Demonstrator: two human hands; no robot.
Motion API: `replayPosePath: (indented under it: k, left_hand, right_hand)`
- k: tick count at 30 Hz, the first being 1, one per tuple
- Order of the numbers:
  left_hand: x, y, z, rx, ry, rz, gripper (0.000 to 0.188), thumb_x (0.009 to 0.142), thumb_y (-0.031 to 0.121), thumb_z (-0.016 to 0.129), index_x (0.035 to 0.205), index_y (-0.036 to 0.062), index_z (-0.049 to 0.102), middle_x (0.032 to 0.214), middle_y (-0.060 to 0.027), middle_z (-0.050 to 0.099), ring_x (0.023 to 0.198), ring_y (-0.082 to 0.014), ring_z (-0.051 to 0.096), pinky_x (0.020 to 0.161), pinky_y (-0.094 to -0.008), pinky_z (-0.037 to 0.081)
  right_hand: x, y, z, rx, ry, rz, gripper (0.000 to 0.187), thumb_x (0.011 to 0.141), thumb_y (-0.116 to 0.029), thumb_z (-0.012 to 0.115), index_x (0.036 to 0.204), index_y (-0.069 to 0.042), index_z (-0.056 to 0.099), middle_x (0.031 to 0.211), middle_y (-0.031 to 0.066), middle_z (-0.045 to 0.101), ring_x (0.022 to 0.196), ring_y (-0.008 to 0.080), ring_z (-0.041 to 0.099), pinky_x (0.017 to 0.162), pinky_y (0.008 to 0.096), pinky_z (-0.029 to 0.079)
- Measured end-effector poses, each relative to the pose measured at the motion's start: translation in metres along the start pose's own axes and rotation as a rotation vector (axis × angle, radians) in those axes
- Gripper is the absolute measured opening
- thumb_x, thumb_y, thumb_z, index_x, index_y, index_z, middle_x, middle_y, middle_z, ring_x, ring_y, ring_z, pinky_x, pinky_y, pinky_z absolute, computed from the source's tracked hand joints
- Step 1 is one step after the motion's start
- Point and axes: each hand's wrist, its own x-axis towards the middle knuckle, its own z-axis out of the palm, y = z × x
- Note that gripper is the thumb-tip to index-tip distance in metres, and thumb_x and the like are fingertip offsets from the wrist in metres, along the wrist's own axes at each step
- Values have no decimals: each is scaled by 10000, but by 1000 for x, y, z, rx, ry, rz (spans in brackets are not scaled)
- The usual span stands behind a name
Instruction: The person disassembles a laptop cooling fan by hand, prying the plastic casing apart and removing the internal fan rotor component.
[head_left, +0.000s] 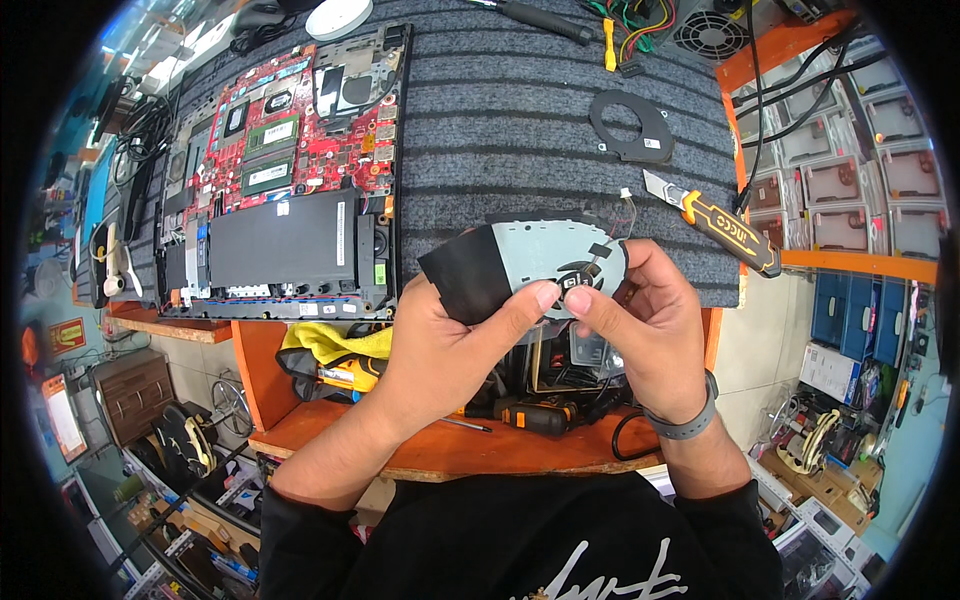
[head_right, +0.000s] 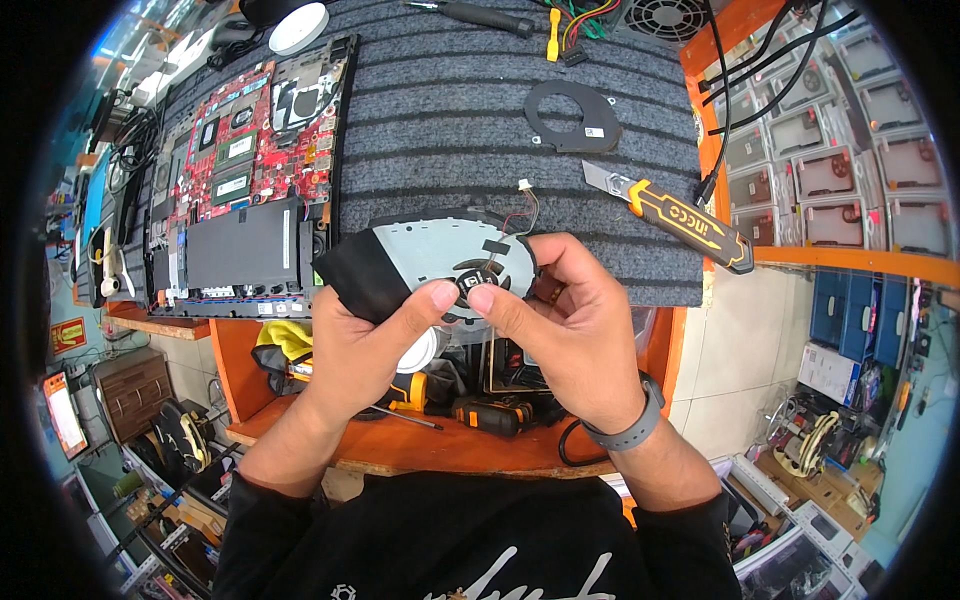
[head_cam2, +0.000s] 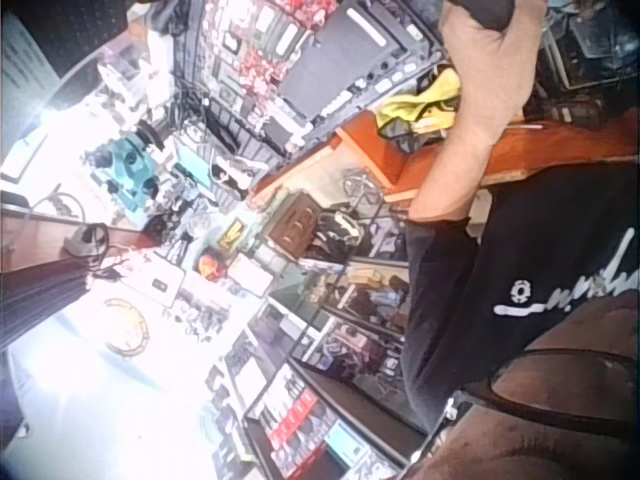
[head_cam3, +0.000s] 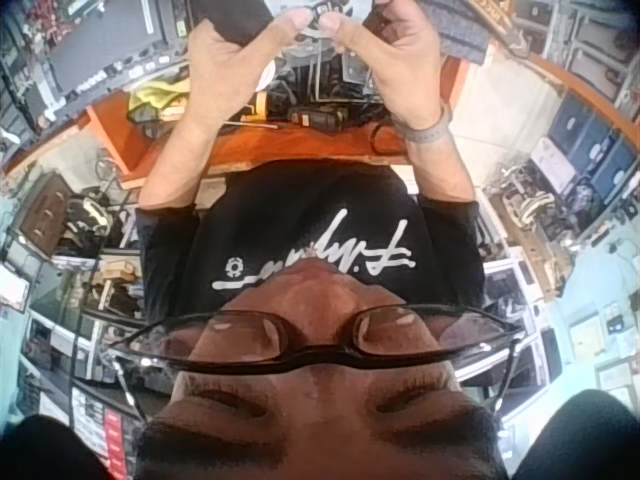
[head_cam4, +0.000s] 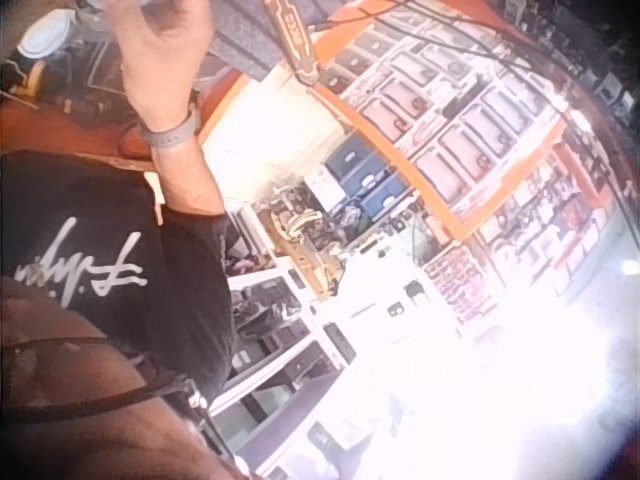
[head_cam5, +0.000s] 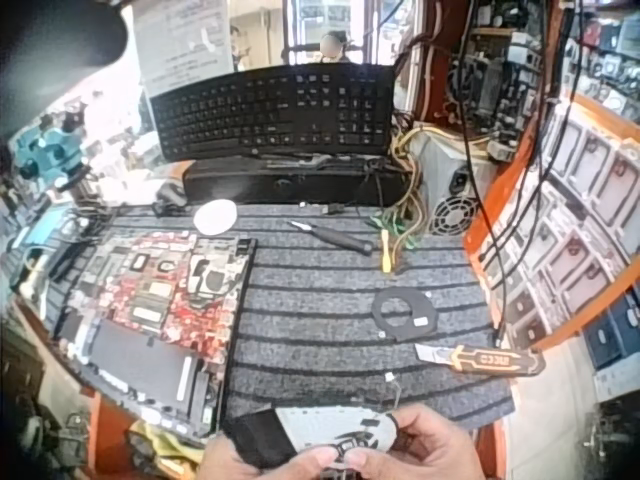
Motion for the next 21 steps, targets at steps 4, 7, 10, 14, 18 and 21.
replayPosePath:
  k: [4, 7, 10, 14, 18, 21]
  left_hand:
    - [-1, 0, -2, 118, -28, -24, 202, 941, 87, 705, 1112, -19, 701, 1035, -39, 676, 913, -100, 649, 787, -257, 521]
    - [0, -2, -5, 95, -54, 18, 214, 938, 83, 705, 1125, -22, 694, 1044, -39, 691, 943, -103, 653, 816, -270, 527]
    - [-2, 5, -1, -45, 17, -41, 218, 935, 54, 696, 1138, -23, 681, 1059, -51, 704, 969, -100, 652, 833, -263, 529]
    - [1, 1, -4, -98, 85, -33, 201, 904, 2, 698, 1102, -18, 670, 1069, -70, 702, 974, -96, 654, 843, -243, 531]
    - [-1, -5, 0, 35, 144, 35, 190, 868, -2, 721, 1045, -14, 652, 1057, -70, 682, 955, -99, 656, 832, -248, 533]
    - [1, -16, -6, 258, 101, 191, 245, 851, -4, 730, 1073, -8, 625, 1042, -72, 672, 938, -101, 659, 810, -254, 542]
  right_hand:
    - [1, 1, -6, -4, -36, -2, 252, 901, -60, 762, 1071, -18, 581, 1002, 44, 670, 928, 82, 630, 781, 243, 545]
    - [2, 3, -9, 18, -55, 14, 252, 903, -55, 758, 1080, -13, 582, 996, 35, 666, 916, 76, 624, 790, 241, 538]
    - [4, 3, -10, 27, -58, 24, 242, 910, -34, 739, 1092, -7, 582, 1002, 29, 661, 907, 66, 613, 807, 234, 526]
    - [1, 2, -5, -37, -34, 6, 236, 915, 5, 705, 1108, -5, 569, 1012, 23, 638, 925, 55, 593, 832, 222, 510]
    - [-1, 6, -4, -129, 24, -56, 248, 907, 23, 686, 1110, -10, 549, 1000, 16, 610, 929, 52, 579, 843, 225, 505]
    - [-1, 6, -2, -181, 59, -100, 253, 900, 32, 678, 1109, -11, 540, 998, 15, 600, 922, 52, 575, 845, 229, 502]
